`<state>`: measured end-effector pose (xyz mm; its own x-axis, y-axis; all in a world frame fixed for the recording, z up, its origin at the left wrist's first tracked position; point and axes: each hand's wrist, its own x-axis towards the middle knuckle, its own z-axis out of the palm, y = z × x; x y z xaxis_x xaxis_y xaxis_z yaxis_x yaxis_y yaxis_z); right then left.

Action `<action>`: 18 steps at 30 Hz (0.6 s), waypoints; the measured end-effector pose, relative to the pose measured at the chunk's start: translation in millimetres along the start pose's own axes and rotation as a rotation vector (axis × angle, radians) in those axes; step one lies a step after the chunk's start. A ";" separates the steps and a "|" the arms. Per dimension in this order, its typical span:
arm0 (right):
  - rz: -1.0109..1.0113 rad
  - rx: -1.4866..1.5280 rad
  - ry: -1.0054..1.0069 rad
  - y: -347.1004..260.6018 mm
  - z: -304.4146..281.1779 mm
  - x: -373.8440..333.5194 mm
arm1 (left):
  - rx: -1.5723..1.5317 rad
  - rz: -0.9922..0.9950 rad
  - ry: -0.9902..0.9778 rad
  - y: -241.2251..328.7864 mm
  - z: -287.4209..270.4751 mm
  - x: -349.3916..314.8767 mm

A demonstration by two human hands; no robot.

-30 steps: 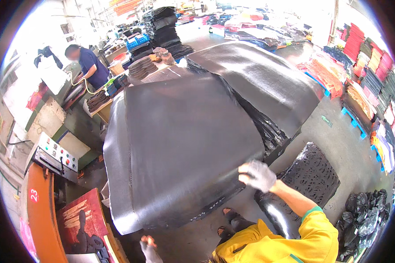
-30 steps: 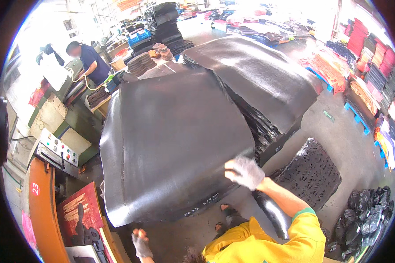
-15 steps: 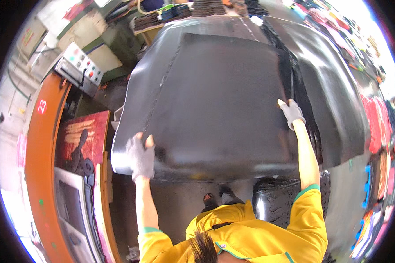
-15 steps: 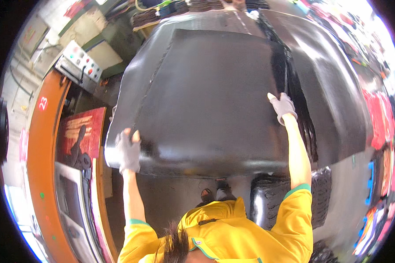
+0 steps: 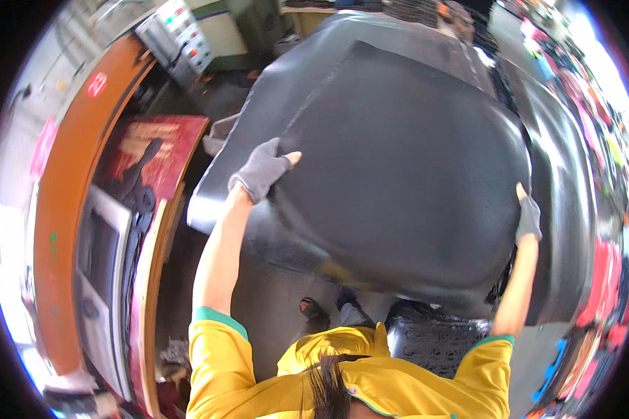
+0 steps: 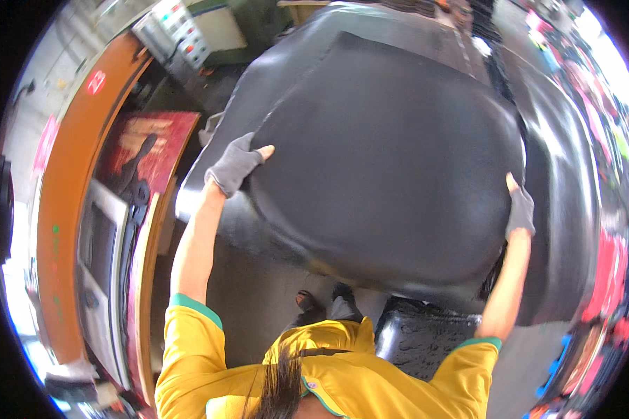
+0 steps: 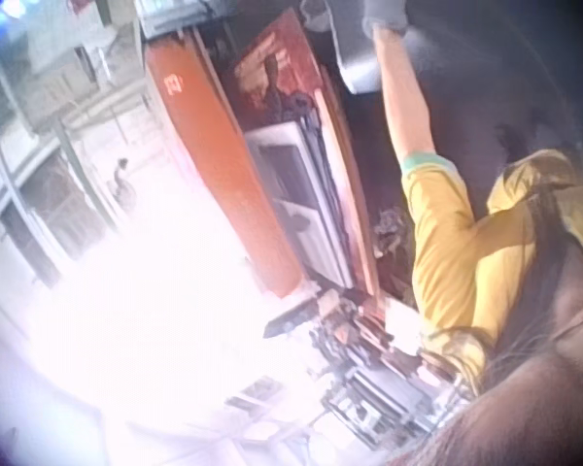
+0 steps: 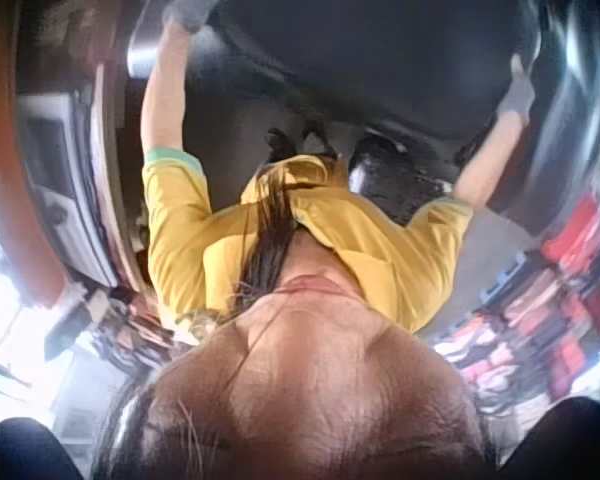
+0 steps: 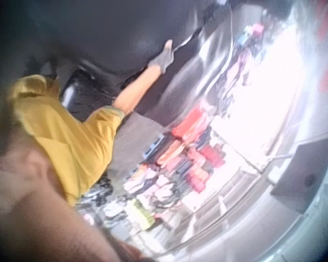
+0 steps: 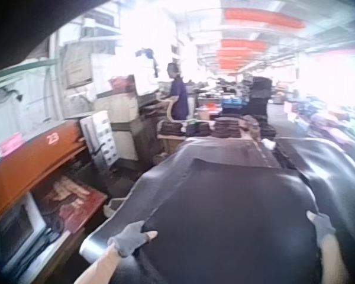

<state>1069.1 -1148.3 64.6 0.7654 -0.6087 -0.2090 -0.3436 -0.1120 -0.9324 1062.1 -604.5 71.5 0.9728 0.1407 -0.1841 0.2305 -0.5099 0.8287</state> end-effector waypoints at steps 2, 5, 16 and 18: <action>-0.088 -0.270 -0.048 -4.4 -7.6 -5.7 | 0.111 0.107 0.082 -15.1 -9.1 -36.7; -0.415 -0.307 -0.033 -3.0 -5.4 -36.3 | 0.129 0.189 0.295 -48.8 -9.9 -125.7; -0.934 -0.380 -0.132 -37.6 127.2 -261.8 | -0.088 0.082 0.935 -155.1 -61.3 -439.3; -1.014 -0.237 -0.284 -36.5 167.2 -321.4 | 0.001 0.094 1.066 -176.7 -81.8 -500.1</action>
<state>926.7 -817.3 116.5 0.8405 0.0540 0.5392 0.4478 -0.6295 -0.6350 533.1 -515.3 60.4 0.4650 0.7695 0.4379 0.1558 -0.5580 0.8151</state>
